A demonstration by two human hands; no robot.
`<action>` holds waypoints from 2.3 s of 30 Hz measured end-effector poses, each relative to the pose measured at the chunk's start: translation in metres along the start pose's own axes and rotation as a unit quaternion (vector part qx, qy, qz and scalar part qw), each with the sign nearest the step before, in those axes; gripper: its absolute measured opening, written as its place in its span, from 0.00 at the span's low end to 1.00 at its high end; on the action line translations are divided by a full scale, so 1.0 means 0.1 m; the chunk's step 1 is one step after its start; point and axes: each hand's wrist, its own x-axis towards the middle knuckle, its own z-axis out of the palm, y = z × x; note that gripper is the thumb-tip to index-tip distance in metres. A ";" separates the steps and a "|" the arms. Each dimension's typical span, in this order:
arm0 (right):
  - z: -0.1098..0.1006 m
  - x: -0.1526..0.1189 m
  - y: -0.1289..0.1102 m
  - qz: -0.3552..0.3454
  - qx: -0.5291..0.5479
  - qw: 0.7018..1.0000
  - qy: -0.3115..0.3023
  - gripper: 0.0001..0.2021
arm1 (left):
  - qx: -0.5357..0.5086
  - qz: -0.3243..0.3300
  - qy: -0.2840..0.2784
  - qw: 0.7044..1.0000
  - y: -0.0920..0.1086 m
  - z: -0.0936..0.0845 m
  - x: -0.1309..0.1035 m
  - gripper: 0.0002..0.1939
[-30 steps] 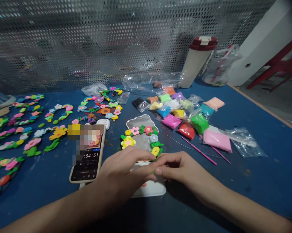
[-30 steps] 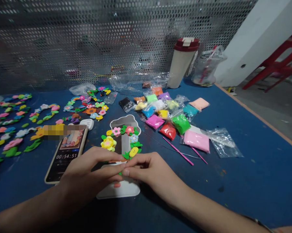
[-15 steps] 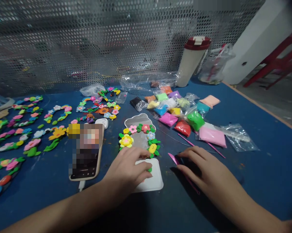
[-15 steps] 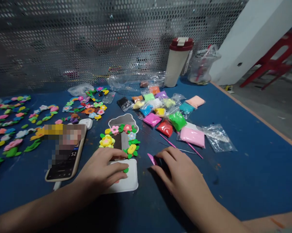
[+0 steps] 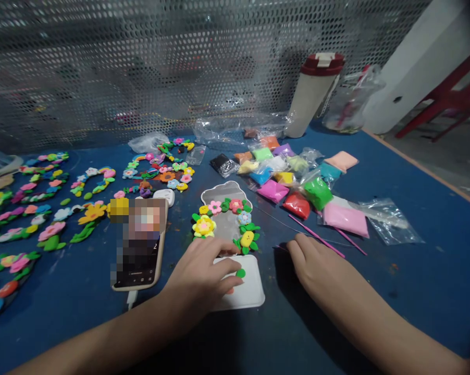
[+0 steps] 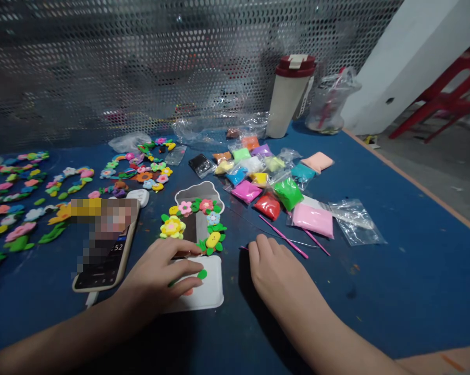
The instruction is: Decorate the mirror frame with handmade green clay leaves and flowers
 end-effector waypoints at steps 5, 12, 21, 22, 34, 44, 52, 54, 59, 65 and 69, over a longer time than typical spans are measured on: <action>-0.08 0.04 0.04 -0.042 0.033 0.999 0.011 0.14 | 0.010 0.011 0.016 1.000 0.00 0.02 -0.03 0.04; -0.15 0.16 -0.08 -0.107 0.170 0.978 0.059 0.12 | 0.021 0.011 0.006 1.000 -0.03 0.01 -0.06 0.05; 0.12 0.18 -0.13 -0.079 0.354 0.929 0.074 0.08 | 0.042 -0.009 0.001 0.999 -0.03 -0.05 -0.01 0.05; 0.13 0.17 -0.14 -0.070 0.367 0.925 0.077 0.07 | 0.046 -0.014 0.003 0.999 -0.02 -0.06 -0.02 0.04; 0.03 0.21 -0.21 0.035 0.461 0.884 0.062 0.05 | 0.142 0.000 0.016 0.990 0.01 -0.05 -0.09 0.15; 0.01 0.23 -0.21 0.029 0.439 0.897 0.050 0.05 | 0.194 0.025 0.033 0.980 0.00 -0.06 -0.06 0.22; 0.02 0.24 -0.21 0.021 0.447 0.893 0.040 0.05 | 0.214 0.039 0.037 0.975 0.01 -0.05 -0.08 0.23; 0.02 0.23 -0.21 0.018 0.445 0.894 0.041 0.05 | 0.215 0.038 0.038 0.975 0.00 -0.05 -0.08 0.23; 0.03 0.23 -0.21 0.017 0.444 0.895 0.042 0.06 | 0.215 0.031 0.037 0.975 -0.01 -0.06 -0.07 0.23; 0.04 0.23 -0.21 0.017 0.441 0.896 0.044 0.06 | 0.217 0.023 0.034 0.975 0.00 -0.05 -0.07 0.24; 0.04 0.23 -0.21 0.017 0.434 0.900 0.044 0.05 | 0.222 0.020 0.031 0.974 0.00 -0.06 -0.07 0.23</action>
